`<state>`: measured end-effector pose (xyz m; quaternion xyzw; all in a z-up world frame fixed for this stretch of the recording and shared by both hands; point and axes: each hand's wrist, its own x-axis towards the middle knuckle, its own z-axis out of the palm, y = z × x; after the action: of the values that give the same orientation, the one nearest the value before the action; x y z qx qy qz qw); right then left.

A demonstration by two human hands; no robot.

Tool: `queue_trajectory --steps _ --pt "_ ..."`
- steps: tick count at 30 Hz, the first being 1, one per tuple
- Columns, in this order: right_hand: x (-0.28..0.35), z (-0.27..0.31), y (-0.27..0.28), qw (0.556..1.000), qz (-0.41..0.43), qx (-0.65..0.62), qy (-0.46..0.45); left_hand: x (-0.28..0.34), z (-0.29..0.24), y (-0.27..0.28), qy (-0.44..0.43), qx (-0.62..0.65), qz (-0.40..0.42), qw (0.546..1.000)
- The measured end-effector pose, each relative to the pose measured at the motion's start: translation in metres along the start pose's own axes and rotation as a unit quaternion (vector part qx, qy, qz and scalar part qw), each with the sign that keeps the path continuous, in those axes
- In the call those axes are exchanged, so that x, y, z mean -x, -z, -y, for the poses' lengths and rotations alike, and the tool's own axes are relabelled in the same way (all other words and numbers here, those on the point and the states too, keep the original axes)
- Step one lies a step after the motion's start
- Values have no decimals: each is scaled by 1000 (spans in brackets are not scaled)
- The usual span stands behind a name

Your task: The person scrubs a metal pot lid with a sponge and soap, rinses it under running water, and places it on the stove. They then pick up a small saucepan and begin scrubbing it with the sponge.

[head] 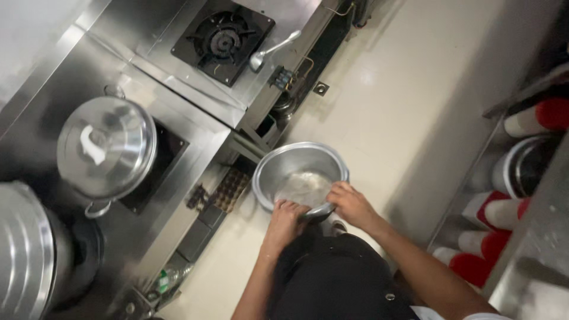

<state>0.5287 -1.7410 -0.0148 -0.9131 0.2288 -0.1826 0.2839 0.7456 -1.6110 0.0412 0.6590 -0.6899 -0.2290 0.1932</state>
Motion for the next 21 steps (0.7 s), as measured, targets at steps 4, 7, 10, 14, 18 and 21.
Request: queue_trajectory --steps 4,7,10,14,18,21 --pt "-46 -94 -3 996 53 15 -70 -82 27 10 0 42 -48 998" --pt "-85 -158 2 997 15 21 -80 -147 69 33 15 44 -10 999" --pt "-122 -220 23 955 158 104 -227 -209 100 61 13 41 0 999" --pt "-173 -297 31 940 130 122 -291 -279 129 99 10 43 19 999" --pt "-229 -405 7 930 104 78 -343 -344 158 103 54 58 26 997" --pt "-272 -476 -33 930 122 77 -338 -379 165 93 196 31 54 979"
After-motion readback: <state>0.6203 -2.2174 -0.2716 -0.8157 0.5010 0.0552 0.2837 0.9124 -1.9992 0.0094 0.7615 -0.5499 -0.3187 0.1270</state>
